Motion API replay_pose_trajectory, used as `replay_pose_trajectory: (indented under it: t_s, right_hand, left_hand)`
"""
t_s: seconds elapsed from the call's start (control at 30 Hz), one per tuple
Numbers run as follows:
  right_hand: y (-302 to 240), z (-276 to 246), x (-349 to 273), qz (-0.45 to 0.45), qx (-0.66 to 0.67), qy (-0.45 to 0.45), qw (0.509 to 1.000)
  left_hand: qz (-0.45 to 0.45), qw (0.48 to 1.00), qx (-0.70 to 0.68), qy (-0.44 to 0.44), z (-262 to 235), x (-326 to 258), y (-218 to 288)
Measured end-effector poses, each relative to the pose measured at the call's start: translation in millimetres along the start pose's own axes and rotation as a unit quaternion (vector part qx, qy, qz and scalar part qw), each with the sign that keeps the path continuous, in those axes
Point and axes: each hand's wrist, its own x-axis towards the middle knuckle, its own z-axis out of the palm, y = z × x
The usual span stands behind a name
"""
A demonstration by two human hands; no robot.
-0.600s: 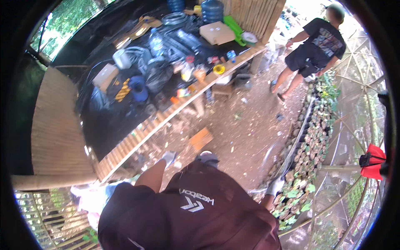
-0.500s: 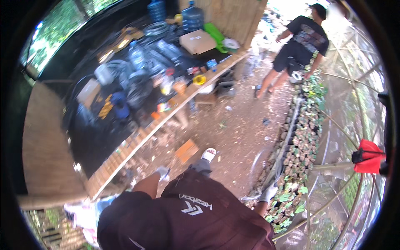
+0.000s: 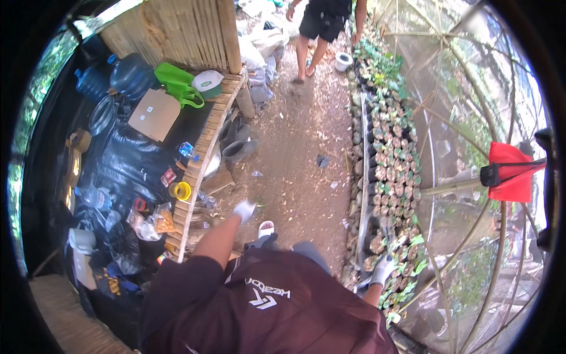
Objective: The person walks through a greenhouse, then sits on the ground to cut a coil of wire into short pieces using pliers. They then thread each wire piece onto a thin wooden stick, repeating the process multiple times.
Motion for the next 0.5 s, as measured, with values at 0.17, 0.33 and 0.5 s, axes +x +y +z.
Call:
replay_pose_trajectory:
  t_s: [0.17, 0.33, 0.5]
  right_hand:
    - [-101, 67, 77, 0.105, 0.051, -0.041, 0.992]
    - [-217, 178, 185, 0.007, 0.127, -0.082, 0.988]
    - [-401, 275, 314, 0.003, 0.178, -0.168, 0.970]
  left_hand:
    - [0.028, 0.998, -0.005, 0.063, -146, 175, 139]
    - [-0.001, 0.968, -0.228, -0.109, -150, 300, 239]
    - [0.031, 0.858, -0.459, -0.229, -186, 377, 357]
